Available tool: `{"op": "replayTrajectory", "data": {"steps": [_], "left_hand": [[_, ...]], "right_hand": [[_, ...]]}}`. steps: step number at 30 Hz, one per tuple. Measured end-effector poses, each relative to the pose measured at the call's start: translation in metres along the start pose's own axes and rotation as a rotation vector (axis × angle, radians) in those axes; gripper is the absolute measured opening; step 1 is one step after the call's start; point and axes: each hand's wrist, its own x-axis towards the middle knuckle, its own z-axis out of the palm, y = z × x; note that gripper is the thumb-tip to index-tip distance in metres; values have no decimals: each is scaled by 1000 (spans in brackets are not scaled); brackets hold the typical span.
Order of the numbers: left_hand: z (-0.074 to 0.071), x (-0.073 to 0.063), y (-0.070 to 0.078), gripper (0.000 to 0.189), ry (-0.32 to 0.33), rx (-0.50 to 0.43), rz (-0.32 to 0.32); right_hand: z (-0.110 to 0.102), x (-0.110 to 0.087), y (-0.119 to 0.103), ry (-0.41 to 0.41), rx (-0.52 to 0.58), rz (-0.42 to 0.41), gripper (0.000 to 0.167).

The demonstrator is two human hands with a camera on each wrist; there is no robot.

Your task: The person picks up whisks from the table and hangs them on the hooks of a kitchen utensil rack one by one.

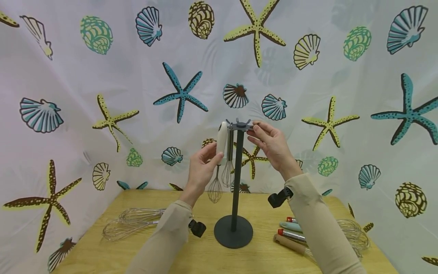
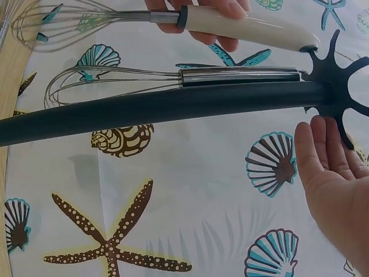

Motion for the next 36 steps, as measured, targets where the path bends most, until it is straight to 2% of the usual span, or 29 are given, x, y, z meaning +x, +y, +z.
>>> {"op": "replayTrajectory", "data": {"steps": [8, 14, 20, 26, 36], "left_hand": [[7, 0, -3, 37, -5, -13, 5], [10, -1, -7, 40, -9, -16, 15], [9, -3, -8, 41, -13, -24, 19], [7, -2, -8, 41, -29, -14, 7], [7, -1, -5, 41, -73, 27, -11]], "right_hand": [[-1, 0, 1, -5, -16, -6, 50], [-3, 3, 2, -4, 18, -6, 33], [-8, 5, 4, -61, 113, -7, 38], [-15, 8, 5, -127, 145, -14, 31], [-15, 9, 3, -95, 108, 17, 29]]}}
